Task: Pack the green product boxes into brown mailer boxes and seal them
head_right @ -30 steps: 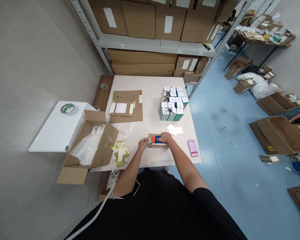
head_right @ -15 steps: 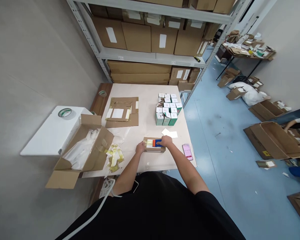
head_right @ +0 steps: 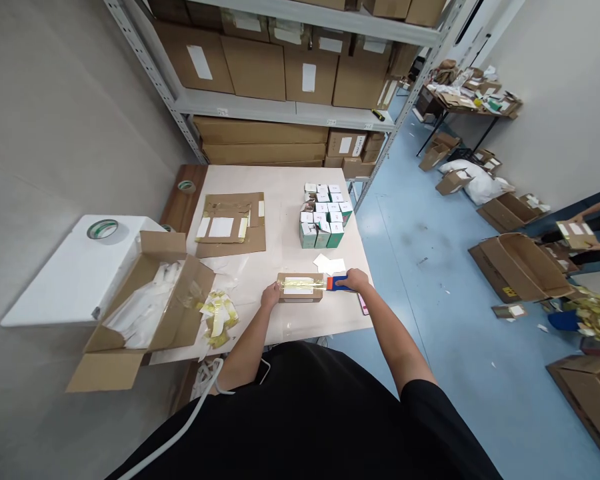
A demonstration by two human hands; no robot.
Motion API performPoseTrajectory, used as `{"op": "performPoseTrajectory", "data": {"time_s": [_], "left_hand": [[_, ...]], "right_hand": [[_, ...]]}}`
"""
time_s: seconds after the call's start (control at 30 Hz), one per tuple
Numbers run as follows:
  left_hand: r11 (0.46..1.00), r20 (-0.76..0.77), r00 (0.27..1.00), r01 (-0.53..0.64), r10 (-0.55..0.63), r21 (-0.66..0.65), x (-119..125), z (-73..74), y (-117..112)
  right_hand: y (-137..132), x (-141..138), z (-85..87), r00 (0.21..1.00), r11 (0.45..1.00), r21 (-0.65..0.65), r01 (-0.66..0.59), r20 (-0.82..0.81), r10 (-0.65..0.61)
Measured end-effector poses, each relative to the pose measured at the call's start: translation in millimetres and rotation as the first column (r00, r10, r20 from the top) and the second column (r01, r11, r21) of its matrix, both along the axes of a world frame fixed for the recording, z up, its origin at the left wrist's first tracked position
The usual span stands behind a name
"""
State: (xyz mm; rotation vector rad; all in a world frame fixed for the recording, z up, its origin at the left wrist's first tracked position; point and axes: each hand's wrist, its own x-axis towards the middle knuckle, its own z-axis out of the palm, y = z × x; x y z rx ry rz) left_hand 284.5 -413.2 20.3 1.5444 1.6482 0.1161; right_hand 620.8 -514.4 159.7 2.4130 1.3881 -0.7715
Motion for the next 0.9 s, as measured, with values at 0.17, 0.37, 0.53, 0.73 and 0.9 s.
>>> {"op": "performPoseTrajectory", "data": {"time_s": [0.17,0.37,0.53,0.73,0.9], "left_hand": [[1.000,0.032,0.999,0.026,-0.026,-0.010,-5.5,-1.5,3.3],[1.000,0.105,0.995,0.008,-0.005,-0.029,-29.2,-0.8,18.4],[0.997,0.131,0.988,-0.073,0.077,-0.038,-58.3,2.3,28.6],[0.976,0.103,0.973,-0.213,0.208,0.037,-76.1,13.9,35.8],[0.974,0.273,0.958,-0.135,0.083,0.179,-53.7,36.7,38.2]], "right_hand": [[-22.9,25.2,0.2,0.995,0.995,0.018,0.096,0.006,-0.096],[-13.6,-3.4,-5.3,0.997,0.997,0.003,0.072,-0.017,-0.072],[8.1,-52.1,-6.9,0.998,0.996,0.087,0.037,-0.061,-0.031],[33.9,-91.8,2.4,0.999,0.989,0.141,0.035,-0.033,-0.031],[39.3,-106.9,9.8,0.998,0.985,0.160,0.056,-0.049,-0.049]]}}
